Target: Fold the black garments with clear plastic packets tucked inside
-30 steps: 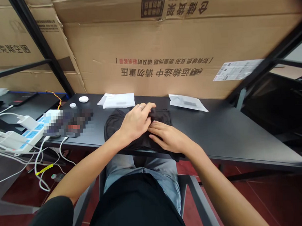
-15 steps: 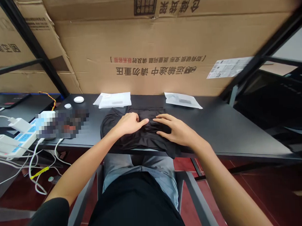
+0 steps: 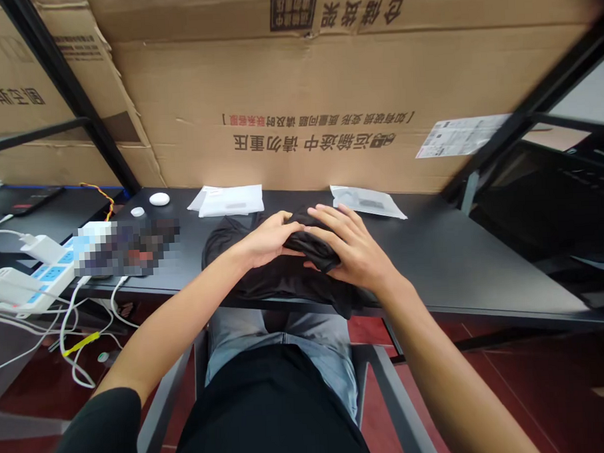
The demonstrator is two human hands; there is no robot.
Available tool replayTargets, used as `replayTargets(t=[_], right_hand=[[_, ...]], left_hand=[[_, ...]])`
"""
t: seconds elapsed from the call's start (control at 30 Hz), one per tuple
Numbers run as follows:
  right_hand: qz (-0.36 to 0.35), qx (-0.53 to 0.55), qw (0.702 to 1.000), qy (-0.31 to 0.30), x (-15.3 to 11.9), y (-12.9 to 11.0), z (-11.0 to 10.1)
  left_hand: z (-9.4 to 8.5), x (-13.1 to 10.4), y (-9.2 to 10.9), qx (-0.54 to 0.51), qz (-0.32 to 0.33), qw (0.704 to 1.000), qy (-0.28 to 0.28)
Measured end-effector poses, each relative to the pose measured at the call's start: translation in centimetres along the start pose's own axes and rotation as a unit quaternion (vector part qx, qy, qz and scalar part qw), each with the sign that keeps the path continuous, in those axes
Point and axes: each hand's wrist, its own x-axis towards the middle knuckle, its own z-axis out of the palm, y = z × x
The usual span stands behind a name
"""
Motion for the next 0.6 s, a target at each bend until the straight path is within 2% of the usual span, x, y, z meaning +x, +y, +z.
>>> replayTargets(t=[0.07,0.13,0.17,0.23,0.27,0.3,0.37,0.47,0.53,0.6], right_hand=[[0.002,0.036,0.999,-0.015,0.5,0.3,0.1],[0.037,0.058,0.997,-0.017,0.6,0.5,0.2],[0.063,0.061,0.996,-0.011,0.5,0.6,0.3],[0.115,0.056,0.992,0.003,0.0,0.7,0.3],[0.135,0.052,0.989,0.009,-0.3,0.7,0.2],[0.150,0.049,0.987,0.014,-0.5,0.8,0.2],[0.166,0.045,0.985,0.019,-0.9,0.9,0.3],[0.166,0.039,0.985,0.014,-1.1,0.9,0.4],[0.163,0.035,0.986,0.011,-1.1,0.9,0.3],[0.168,0.030,0.985,0.011,-1.1,0.7,0.1]], left_hand=[[-1.2,-0.1,0.8,0.057,0.013,0.998,-0.026],[-3.8,0.0,2.1,0.205,0.064,0.977,-0.011],[-5.6,0.1,2.7,0.309,0.102,0.945,0.023],[-9.8,0.4,3.9,0.526,0.163,0.826,0.118],[-11.9,0.6,4.4,0.610,0.156,0.765,0.136],[-13.8,0.7,4.7,0.667,0.132,0.719,0.145],[-16.7,1.0,4.8,0.703,0.104,0.688,0.145],[-18.3,1.3,4.4,0.743,0.075,0.650,0.142],[-18.0,1.4,4.4,0.758,0.070,0.632,0.147],[-16.7,1.3,4.7,0.770,0.081,0.615,0.152]])
